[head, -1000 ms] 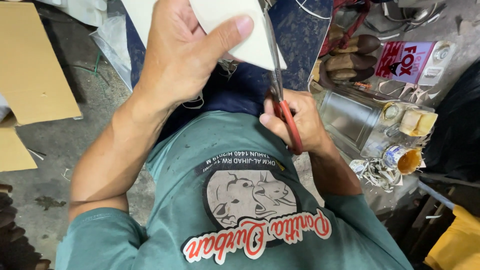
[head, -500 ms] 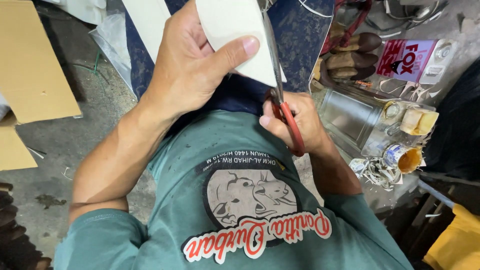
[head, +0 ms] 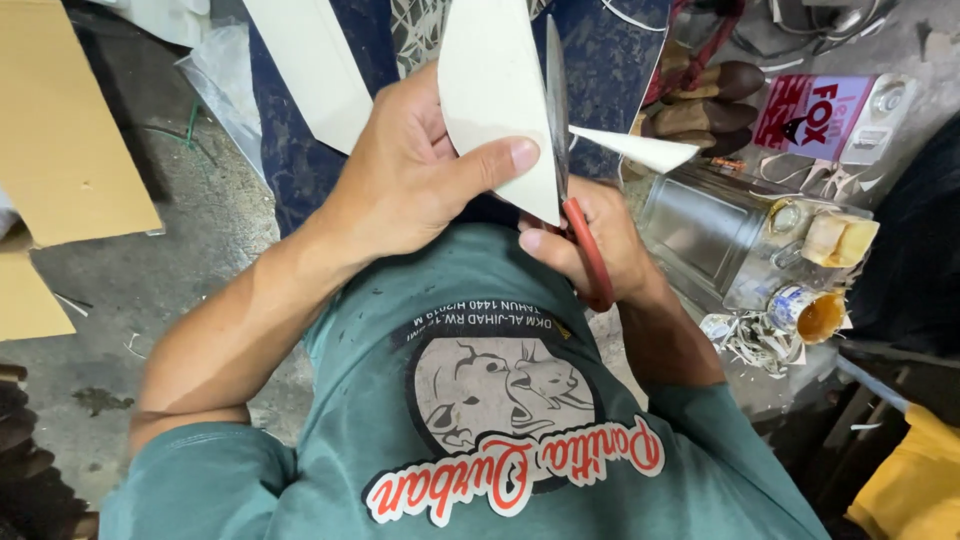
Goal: Cutting out curved pattern pieces from a white material using scissors in a workshop.
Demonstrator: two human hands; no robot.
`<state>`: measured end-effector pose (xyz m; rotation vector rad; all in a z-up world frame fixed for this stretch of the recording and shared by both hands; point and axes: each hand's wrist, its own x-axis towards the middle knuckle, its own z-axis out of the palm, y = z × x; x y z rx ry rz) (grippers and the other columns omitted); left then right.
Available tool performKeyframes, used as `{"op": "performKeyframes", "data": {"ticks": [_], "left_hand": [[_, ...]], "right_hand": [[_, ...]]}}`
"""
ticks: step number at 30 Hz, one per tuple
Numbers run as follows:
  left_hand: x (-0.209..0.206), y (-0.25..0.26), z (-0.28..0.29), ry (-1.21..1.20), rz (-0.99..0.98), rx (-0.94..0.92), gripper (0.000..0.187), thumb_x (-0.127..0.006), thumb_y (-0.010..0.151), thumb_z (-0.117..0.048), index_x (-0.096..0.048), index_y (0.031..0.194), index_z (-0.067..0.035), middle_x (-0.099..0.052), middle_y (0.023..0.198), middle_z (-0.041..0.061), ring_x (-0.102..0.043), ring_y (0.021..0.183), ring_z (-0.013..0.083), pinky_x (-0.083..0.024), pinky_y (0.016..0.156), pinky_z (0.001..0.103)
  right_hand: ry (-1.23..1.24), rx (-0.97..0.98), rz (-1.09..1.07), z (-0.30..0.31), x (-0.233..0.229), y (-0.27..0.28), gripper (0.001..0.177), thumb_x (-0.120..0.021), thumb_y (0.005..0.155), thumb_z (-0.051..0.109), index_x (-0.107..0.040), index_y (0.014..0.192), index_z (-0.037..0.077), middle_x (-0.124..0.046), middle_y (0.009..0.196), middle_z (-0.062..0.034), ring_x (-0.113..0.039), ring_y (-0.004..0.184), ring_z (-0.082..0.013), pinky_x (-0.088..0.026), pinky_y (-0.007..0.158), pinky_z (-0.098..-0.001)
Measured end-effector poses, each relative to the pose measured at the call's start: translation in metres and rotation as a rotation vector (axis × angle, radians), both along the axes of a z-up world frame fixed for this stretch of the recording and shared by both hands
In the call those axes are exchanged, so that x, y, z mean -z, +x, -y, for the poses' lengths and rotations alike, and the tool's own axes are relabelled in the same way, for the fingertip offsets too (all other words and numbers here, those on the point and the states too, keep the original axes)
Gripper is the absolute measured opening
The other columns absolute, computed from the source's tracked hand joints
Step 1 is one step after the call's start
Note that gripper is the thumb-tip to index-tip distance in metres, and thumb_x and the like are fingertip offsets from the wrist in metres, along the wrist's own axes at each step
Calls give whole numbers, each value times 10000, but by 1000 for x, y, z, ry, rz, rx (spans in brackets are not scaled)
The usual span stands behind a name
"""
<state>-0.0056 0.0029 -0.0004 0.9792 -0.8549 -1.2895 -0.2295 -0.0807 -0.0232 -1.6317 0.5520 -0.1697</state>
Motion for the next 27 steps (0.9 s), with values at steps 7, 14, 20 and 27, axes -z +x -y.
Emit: {"op": "performKeyframes", "data": {"ticks": [7, 14, 20, 27], "left_hand": [[-4, -3, -4, 81, -46, 15, 312, -641, 1006, 42, -515, 1291, 22, -674, 1158, 128, -686, 988, 171, -594, 913, 268], [0, -7, -5, 91, 32, 26, 276, -667, 981, 34, -532, 1220, 50, -683, 1041, 130, -683, 876, 159, -590, 801, 248], [3, -11, -6, 125, -59, 50, 329, -661, 991, 34, -519, 1288, 38, -682, 1104, 120, -674, 921, 142, -581, 838, 239], [11, -16, -8, 186, -147, 116, 293, -681, 962, 2, -555, 1223, 38, -679, 1032, 78, -649, 864, 102, -557, 783, 208]], "right_hand": [[-21, 21, 10, 3, -6, 0, 261, -640, 807, 99, -646, 991, -86, -592, 662, -62, -496, 554, -165, -433, 569, -267], [50, 5, 3, 4, 4, -3, 165, -690, 825, 126, -545, 793, 54, -547, 662, -8, -446, 573, -124, -377, 563, -254], [-115, 45, -210, 1, 20, -17, 535, -749, 861, 290, -657, 1286, -21, -648, 1059, -124, -595, 817, -193, -489, 694, -304], [-138, -15, -29, 11, 9, 1, 219, -671, 854, 122, -507, 734, 40, -520, 627, -47, -440, 535, -162, -372, 532, -299]]}}
